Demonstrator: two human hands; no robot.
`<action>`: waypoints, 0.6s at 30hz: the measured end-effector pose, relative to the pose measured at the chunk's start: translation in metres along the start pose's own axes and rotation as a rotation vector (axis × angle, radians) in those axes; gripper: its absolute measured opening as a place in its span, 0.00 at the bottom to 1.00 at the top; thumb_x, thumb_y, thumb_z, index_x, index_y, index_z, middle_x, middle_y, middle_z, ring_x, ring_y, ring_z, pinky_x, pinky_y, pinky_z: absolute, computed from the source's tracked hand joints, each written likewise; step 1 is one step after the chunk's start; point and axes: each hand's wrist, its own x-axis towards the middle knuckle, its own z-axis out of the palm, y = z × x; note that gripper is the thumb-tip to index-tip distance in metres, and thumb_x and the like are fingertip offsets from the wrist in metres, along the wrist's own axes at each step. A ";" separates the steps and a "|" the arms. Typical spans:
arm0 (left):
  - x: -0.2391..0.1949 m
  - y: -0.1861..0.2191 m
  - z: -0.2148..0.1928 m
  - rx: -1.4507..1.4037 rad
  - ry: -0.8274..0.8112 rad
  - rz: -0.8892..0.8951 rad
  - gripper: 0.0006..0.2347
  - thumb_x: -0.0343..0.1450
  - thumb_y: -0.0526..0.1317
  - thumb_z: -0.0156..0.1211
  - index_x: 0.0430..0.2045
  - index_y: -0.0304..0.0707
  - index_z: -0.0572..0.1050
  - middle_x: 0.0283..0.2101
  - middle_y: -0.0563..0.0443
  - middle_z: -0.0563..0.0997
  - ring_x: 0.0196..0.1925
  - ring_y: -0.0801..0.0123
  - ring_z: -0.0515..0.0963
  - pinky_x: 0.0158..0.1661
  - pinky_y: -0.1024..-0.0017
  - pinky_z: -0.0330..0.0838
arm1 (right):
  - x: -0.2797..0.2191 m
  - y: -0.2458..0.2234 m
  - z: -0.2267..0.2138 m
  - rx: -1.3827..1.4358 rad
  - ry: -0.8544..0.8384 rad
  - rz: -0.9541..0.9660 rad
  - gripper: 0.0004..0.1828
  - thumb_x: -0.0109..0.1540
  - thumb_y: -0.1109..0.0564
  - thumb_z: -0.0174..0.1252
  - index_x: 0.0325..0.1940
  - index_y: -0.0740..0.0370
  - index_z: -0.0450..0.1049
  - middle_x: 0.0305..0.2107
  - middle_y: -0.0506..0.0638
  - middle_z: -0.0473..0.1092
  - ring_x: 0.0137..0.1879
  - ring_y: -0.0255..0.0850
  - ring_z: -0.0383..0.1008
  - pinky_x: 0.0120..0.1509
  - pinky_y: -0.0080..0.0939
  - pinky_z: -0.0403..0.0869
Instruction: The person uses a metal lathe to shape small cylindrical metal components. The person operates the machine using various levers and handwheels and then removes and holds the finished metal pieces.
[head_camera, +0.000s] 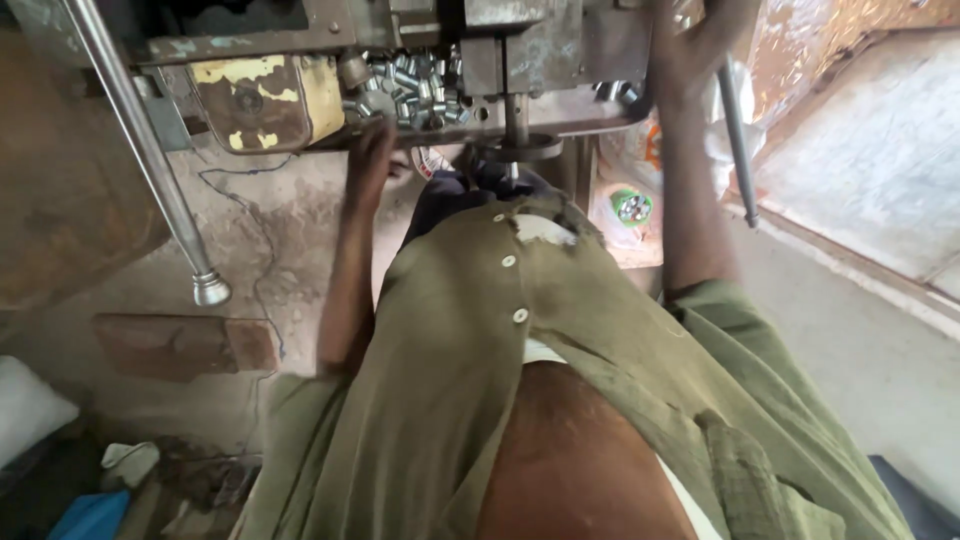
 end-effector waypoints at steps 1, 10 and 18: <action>-0.017 -0.007 -0.004 -0.058 0.045 -0.022 0.24 0.76 0.53 0.57 0.59 0.31 0.70 0.43 0.45 0.83 0.29 0.71 0.82 0.27 0.76 0.75 | -0.003 -0.017 0.006 -0.016 -0.076 0.032 0.17 0.64 0.65 0.68 0.52 0.71 0.68 0.42 0.62 0.71 0.47 0.57 0.74 0.53 0.52 0.73; -0.188 -0.040 -0.016 -0.093 0.500 -0.363 0.18 0.75 0.46 0.58 0.54 0.31 0.72 0.39 0.43 0.84 0.32 0.67 0.82 0.29 0.72 0.75 | 0.068 -0.015 0.079 -0.132 -0.897 0.046 0.22 0.57 0.51 0.77 0.45 0.67 0.78 0.37 0.61 0.78 0.41 0.53 0.80 0.45 0.49 0.77; -0.242 -0.054 0.015 0.134 0.546 -0.529 0.20 0.74 0.48 0.60 0.55 0.30 0.78 0.40 0.42 0.84 0.36 0.66 0.79 0.37 0.70 0.73 | 0.119 0.038 0.111 -0.320 -1.299 0.116 0.13 0.61 0.54 0.68 0.43 0.65 0.79 0.31 0.60 0.77 0.35 0.48 0.77 0.37 0.46 0.73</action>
